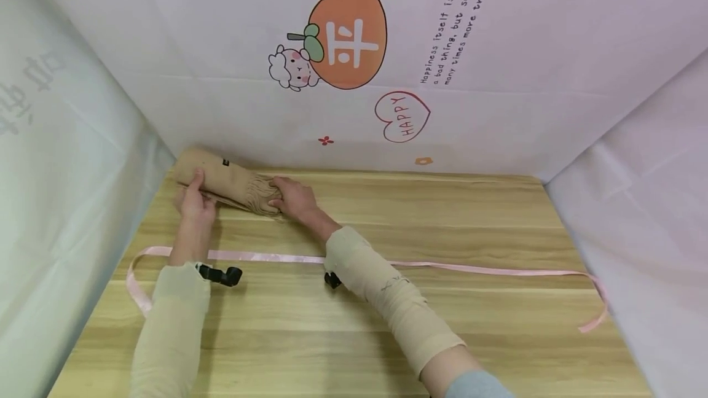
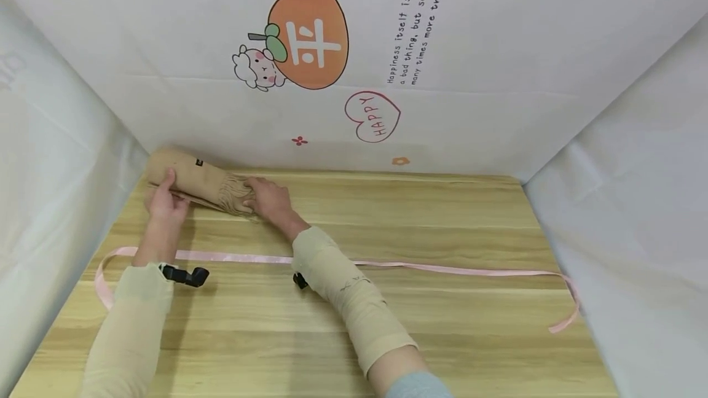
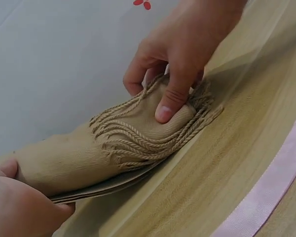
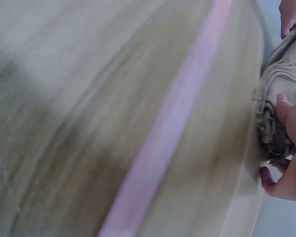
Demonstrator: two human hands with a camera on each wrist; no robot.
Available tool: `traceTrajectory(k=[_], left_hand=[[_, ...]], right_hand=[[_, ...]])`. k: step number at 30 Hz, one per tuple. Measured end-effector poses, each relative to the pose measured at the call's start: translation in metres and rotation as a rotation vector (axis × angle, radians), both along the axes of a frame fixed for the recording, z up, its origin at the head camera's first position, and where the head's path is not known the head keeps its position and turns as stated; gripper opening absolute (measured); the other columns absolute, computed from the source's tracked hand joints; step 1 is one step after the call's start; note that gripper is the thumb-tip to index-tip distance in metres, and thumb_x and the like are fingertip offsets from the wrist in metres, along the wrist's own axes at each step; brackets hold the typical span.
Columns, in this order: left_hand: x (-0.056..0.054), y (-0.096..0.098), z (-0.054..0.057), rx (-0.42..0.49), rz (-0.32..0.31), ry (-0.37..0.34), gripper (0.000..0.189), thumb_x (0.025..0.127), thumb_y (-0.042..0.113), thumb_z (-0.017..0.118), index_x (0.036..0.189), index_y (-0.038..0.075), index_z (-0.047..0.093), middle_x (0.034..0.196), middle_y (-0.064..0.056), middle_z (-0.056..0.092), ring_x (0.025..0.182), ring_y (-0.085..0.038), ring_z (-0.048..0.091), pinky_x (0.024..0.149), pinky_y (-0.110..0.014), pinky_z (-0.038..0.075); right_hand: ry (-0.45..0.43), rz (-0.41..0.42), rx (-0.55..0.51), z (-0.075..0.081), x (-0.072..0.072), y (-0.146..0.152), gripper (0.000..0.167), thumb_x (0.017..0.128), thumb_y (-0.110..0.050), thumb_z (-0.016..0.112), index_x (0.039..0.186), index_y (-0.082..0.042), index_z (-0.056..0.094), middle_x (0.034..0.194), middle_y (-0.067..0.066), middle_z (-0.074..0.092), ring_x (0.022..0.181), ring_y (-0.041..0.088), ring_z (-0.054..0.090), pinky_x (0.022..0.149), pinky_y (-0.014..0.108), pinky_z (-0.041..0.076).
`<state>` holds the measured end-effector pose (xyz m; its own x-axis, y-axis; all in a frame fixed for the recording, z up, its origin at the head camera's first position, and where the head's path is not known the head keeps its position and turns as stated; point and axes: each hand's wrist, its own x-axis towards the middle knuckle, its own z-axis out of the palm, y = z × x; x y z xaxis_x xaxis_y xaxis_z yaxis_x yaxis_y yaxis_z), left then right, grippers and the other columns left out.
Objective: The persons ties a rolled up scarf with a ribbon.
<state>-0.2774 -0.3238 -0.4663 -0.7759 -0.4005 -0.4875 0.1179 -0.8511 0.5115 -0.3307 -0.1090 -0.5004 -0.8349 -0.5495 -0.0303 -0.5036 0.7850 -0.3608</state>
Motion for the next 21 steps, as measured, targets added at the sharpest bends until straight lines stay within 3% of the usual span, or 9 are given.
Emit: traceTrajectory(k=[2,4,5,7,9,13,16,21], left_hand=[[0.003,0.001,0.002,-0.023,0.024,0.027,0.060,0.087,0.006,0.076,0.139,0.022,0.051,0.137,0.004,0.057,0.130,-0.013,0.052,0.119,-0.033,0.033],[0.005,0.002,0.003,-0.065,0.034,0.056,0.050,0.085,0.005,0.077,0.129,0.019,0.058,0.122,0.000,0.064,0.112,-0.015,0.060,0.098,-0.029,0.049],[0.006,0.003,0.003,-0.085,0.040,0.065,0.047,0.084,0.005,0.078,0.126,0.017,0.060,0.115,-0.001,0.065,0.102,-0.015,0.062,0.083,-0.026,0.051],[0.008,0.005,0.006,-0.108,0.040,0.100,0.046,0.083,0.002,0.078,0.124,0.016,0.062,0.111,-0.002,0.066,0.096,-0.016,0.063,0.069,-0.024,0.052],[0.009,0.009,0.011,-0.134,0.029,0.137,0.049,0.083,0.001,0.078,0.126,0.015,0.060,0.115,-0.002,0.065,0.098,-0.016,0.064,0.069,-0.023,0.054],[0.011,0.017,0.025,-0.176,0.005,0.201,0.058,0.082,-0.003,0.077,0.134,0.013,0.055,0.133,-0.004,0.059,0.120,-0.019,0.059,0.088,-0.026,0.057],[0.011,0.026,0.035,-0.222,-0.003,0.229,0.059,0.083,-0.005,0.076,0.136,0.010,0.055,0.136,-0.007,0.056,0.122,-0.022,0.057,0.086,-0.027,0.057],[0.015,0.039,0.047,-0.313,-0.024,0.289,0.056,0.084,-0.008,0.073,0.135,0.006,0.055,0.131,-0.011,0.056,0.112,-0.023,0.060,0.079,-0.028,0.059]], right_hand=[[-0.039,0.005,0.004,0.004,-0.002,-0.001,0.056,0.096,-0.045,0.062,0.146,-0.027,0.045,0.151,-0.003,0.050,0.136,0.019,0.051,0.100,0.044,0.053],[-0.076,0.012,0.000,0.009,-0.005,-0.001,0.060,0.095,-0.045,0.064,0.147,-0.024,0.043,0.151,-0.001,0.050,0.136,0.021,0.050,0.103,0.045,0.051],[-0.097,0.015,-0.007,0.011,-0.006,0.000,0.063,0.094,-0.045,0.066,0.148,-0.023,0.042,0.151,0.000,0.050,0.137,0.021,0.049,0.105,0.046,0.050],[-0.122,0.034,-0.037,0.018,-0.008,0.002,0.068,0.093,-0.045,0.068,0.150,-0.019,0.041,0.152,0.003,0.049,0.138,0.022,0.048,0.108,0.045,0.047],[-0.134,0.057,-0.075,0.024,-0.009,0.004,0.072,0.093,-0.047,0.067,0.151,-0.016,0.039,0.152,0.004,0.048,0.140,0.022,0.047,0.112,0.042,0.044],[-0.106,0.096,-0.136,0.038,-0.008,0.004,0.074,0.095,-0.052,0.062,0.153,-0.015,0.035,0.153,0.005,0.047,0.140,0.023,0.047,0.114,0.038,0.042],[-0.091,0.106,-0.177,0.049,-0.006,0.001,0.076,0.095,-0.053,0.060,0.154,-0.014,0.032,0.154,0.006,0.046,0.139,0.023,0.048,0.113,0.038,0.042],[-0.110,0.111,-0.274,0.065,-0.001,0.000,0.076,0.096,-0.049,0.062,0.155,-0.013,0.031,0.156,0.005,0.044,0.139,0.021,0.048,0.112,0.035,0.043]])
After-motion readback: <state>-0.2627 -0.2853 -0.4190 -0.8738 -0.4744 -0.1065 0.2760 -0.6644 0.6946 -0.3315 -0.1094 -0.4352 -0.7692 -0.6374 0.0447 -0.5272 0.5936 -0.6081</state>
